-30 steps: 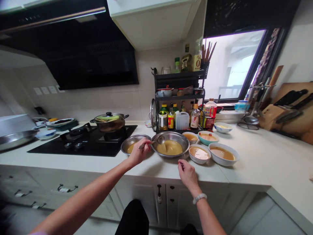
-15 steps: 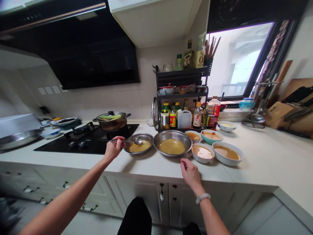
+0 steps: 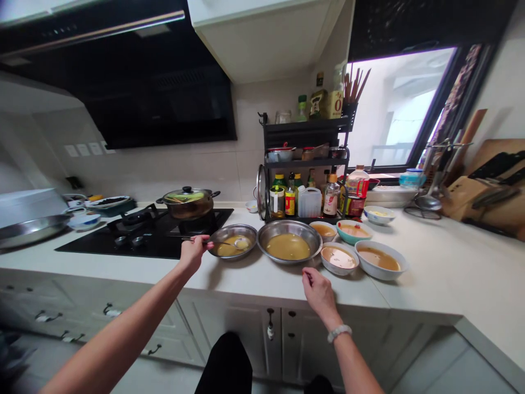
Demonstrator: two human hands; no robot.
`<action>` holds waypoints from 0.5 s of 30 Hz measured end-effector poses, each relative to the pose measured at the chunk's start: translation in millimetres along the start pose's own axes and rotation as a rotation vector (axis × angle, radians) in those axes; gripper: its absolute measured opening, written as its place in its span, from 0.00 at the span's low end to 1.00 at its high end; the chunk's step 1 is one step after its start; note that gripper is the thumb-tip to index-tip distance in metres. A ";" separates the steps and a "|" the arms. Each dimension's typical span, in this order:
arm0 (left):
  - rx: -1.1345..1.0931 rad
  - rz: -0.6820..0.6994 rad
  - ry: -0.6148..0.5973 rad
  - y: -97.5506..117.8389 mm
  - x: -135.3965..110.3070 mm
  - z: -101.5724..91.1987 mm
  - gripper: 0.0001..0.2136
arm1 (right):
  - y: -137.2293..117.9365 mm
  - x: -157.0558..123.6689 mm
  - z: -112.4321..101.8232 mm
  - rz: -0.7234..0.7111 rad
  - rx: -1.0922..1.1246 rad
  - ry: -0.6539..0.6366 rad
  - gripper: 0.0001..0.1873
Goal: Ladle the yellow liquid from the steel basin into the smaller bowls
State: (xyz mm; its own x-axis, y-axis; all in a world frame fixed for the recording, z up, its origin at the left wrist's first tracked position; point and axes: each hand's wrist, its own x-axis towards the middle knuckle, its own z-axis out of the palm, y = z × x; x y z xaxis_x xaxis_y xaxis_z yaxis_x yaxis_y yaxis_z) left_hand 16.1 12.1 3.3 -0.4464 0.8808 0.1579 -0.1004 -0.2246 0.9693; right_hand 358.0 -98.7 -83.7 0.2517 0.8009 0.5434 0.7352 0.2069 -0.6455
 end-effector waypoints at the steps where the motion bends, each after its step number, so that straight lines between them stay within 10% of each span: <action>1: -0.023 -0.025 0.014 2.0 0.5 0.2 0.08 | 0.0 0.0 0.0 0.000 0.000 0.002 0.16; 15: -0.074 -0.052 0.028 28.6 -4.5 0.6 0.07 | 1.8 -0.6 1.6 -0.006 -0.002 0.008 0.16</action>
State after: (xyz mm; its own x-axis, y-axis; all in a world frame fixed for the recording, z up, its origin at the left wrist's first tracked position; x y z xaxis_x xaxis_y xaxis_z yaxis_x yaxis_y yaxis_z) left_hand 15.8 1.9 30.4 -0.4634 0.8803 0.1016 -0.1886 -0.2100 0.9593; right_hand 358.2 -97.9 -86.0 0.2521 0.7950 0.5518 0.7381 0.2108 -0.6410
